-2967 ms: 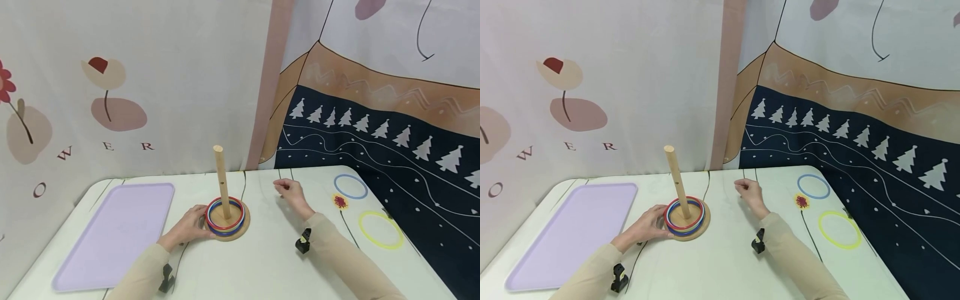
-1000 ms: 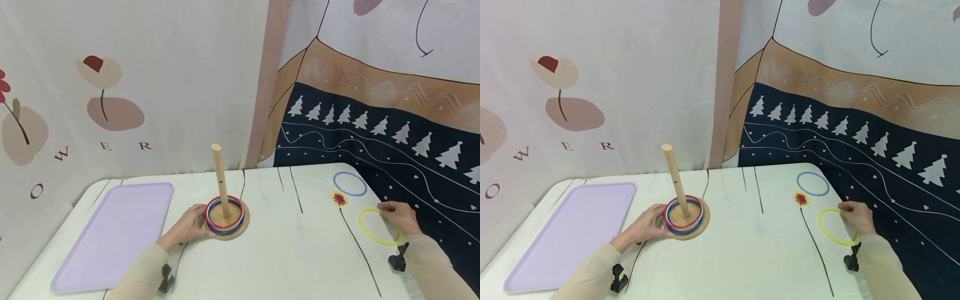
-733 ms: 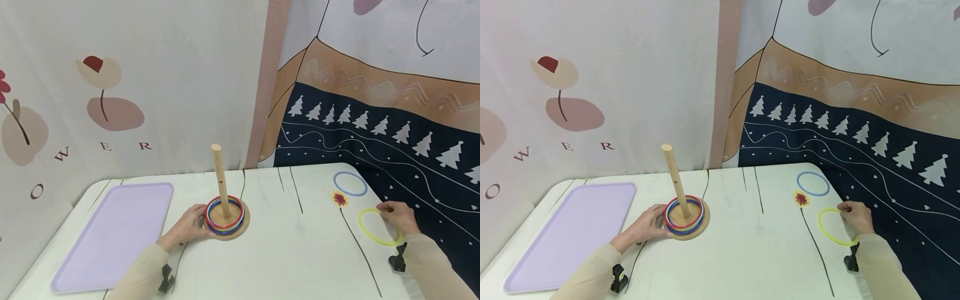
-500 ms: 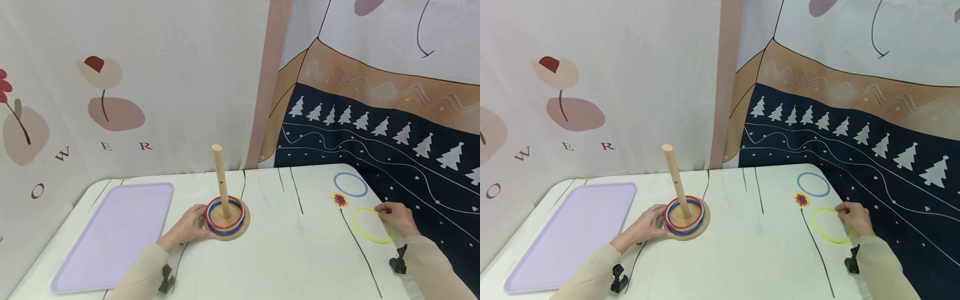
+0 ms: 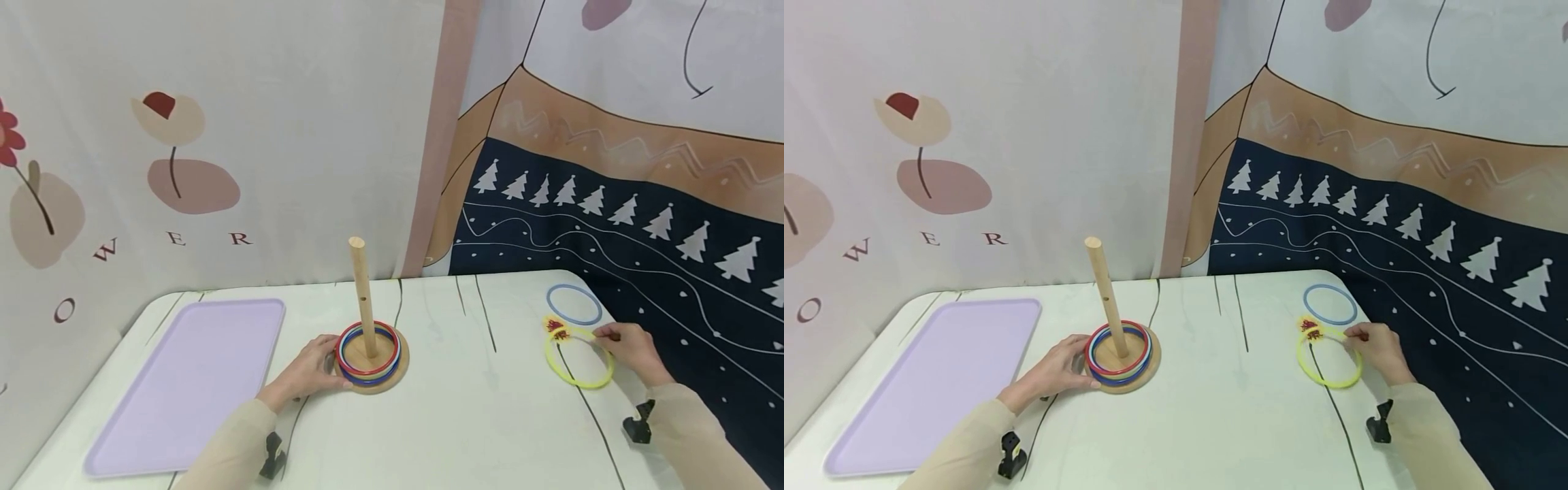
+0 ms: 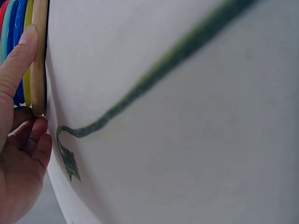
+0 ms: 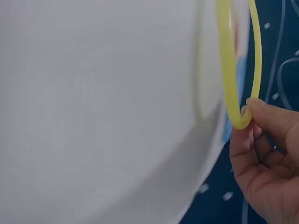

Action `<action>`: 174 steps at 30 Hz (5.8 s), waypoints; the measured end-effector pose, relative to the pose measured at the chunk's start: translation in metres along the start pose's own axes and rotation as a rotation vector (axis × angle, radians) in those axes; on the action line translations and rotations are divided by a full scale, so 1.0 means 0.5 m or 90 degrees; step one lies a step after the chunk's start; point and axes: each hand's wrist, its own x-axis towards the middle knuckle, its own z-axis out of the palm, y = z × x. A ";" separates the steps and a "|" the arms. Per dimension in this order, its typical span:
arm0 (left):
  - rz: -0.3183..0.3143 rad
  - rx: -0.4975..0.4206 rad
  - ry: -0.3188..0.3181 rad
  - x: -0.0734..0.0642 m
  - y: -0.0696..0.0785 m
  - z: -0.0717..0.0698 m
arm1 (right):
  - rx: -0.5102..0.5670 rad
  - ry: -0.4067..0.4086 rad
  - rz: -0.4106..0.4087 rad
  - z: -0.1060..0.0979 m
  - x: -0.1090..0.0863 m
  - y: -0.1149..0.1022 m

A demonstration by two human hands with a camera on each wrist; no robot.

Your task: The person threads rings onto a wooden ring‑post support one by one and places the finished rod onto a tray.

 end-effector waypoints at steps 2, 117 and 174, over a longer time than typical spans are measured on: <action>-0.002 0.000 0.000 0.000 0.001 0.000 | 0.004 0.026 -0.016 0.019 0.030 0.015; 0.020 0.024 -0.011 0.000 0.006 -0.003 | 0.220 -0.161 -0.187 0.352 0.002 -0.626; 0.009 0.012 -0.010 -0.003 0.008 -0.001 | 0.190 0.248 0.185 0.031 0.089 -0.034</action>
